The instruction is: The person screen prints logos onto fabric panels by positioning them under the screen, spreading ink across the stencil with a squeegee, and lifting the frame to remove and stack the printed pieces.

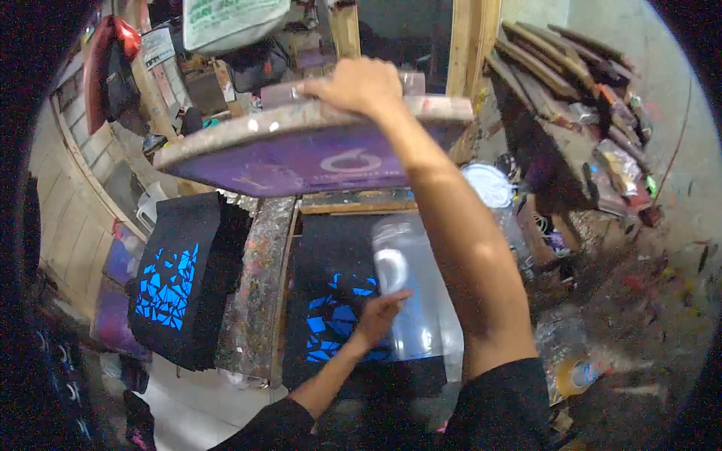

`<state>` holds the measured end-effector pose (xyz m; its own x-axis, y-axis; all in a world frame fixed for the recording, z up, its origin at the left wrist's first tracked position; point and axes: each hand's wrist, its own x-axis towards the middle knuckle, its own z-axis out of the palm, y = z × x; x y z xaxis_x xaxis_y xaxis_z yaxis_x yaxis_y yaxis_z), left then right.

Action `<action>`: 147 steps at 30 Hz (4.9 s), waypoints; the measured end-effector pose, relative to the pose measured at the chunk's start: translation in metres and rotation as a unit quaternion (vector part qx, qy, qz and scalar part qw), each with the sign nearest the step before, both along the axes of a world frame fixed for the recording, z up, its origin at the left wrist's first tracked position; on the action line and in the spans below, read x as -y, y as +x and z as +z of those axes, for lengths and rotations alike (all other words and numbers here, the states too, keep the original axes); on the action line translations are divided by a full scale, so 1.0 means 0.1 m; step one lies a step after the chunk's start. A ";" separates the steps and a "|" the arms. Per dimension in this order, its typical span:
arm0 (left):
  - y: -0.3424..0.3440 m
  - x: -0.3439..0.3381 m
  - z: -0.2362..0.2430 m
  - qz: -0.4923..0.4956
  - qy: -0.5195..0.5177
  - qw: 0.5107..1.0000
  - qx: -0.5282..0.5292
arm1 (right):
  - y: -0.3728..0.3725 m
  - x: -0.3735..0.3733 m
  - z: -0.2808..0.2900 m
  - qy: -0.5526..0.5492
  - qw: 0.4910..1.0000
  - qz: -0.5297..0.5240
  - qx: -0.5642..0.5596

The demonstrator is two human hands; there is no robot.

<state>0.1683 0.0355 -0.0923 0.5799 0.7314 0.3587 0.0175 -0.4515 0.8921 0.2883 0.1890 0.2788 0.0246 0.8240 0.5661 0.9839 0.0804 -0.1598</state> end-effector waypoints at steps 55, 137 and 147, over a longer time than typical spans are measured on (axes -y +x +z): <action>-1.73 0.53 -0.14 0.152 -0.560 0.812 0.055 | -0.16 1.30 -3.27 -0.203 0.966 0.145 0.068; -1.99 -0.36 -0.21 0.052 0.183 0.880 -0.436 | 0.33 -0.44 0.27 -0.070 0.997 0.024 0.017; -1.91 -0.39 -0.19 0.040 0.185 0.859 -0.476 | 0.45 -0.52 0.29 -0.063 0.998 0.013 -0.005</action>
